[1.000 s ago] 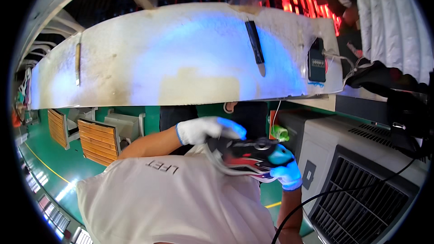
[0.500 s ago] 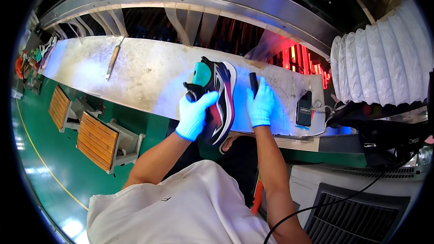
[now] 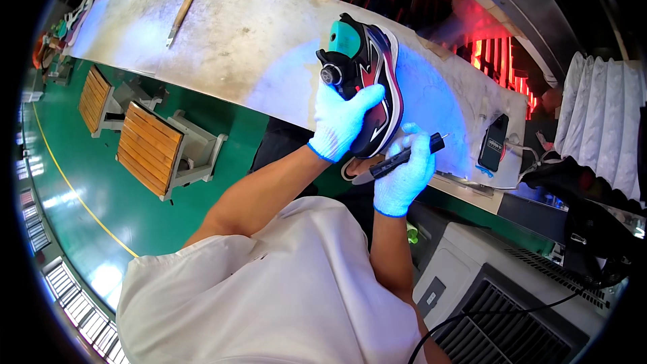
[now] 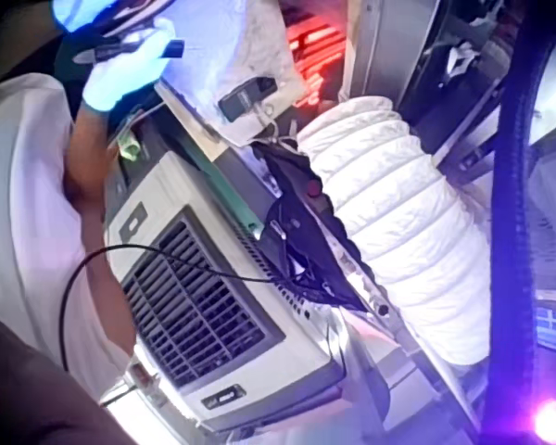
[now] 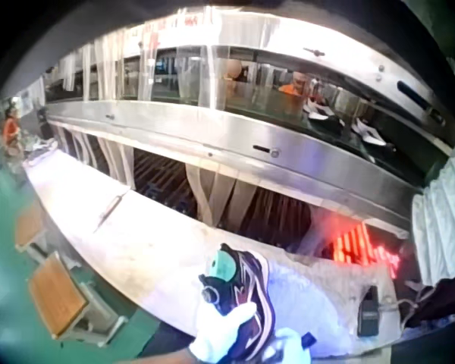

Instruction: The person assembles a sneaker by hand, using a small black tool to press and secure the sole to the upper. They repeatedly manipulate the shoe, checking the fit and alignment of the components. The person also handles white shoe insoles, placing them on the workbench.

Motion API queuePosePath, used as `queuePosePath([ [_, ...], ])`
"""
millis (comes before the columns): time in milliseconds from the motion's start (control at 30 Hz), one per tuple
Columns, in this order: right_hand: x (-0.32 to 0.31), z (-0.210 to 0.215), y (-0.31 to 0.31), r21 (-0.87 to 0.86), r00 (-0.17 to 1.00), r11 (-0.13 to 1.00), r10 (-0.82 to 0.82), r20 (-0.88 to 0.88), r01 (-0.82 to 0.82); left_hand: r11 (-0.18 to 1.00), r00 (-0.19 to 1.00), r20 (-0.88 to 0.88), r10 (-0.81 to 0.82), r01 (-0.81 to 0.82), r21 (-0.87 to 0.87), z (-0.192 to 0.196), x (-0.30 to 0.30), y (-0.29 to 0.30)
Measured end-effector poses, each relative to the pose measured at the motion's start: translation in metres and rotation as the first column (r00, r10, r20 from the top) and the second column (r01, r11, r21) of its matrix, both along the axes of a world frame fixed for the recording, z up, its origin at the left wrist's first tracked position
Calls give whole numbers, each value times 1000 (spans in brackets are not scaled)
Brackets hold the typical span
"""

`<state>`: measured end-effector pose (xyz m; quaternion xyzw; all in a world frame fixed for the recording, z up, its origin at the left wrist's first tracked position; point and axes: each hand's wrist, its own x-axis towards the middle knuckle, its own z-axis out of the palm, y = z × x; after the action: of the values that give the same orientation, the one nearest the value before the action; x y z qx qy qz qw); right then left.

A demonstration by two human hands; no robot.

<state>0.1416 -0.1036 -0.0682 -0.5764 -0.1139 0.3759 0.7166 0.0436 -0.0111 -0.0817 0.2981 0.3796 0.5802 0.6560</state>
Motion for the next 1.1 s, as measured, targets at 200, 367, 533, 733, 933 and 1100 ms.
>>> queuePosePath([
  [200,-20,-6,4,72,976,996,-66,208,52,998,998,-14,57,-56,34,-4,5,2],
  [367,-21,-26,5,126,936,986,-141,323,106,997,997,-67,45,-40,63,-11,4,4],
  [533,-24,-22,9,-16,870,997,-60,489,78,994,988,-116,105,-102,34,-22,9,0],
  [733,-15,-19,17,-3,826,997,62,560,-73,996,987,-139,86,-80,49,-20,10,4],
  [933,-13,-15,23,65,946,994,62,318,-86,997,997,-6,78,-77,22,-21,11,7],
  [1100,-12,-11,26,-130,836,986,156,526,-102,995,987,-133,86,-79,61,-32,12,5],
])
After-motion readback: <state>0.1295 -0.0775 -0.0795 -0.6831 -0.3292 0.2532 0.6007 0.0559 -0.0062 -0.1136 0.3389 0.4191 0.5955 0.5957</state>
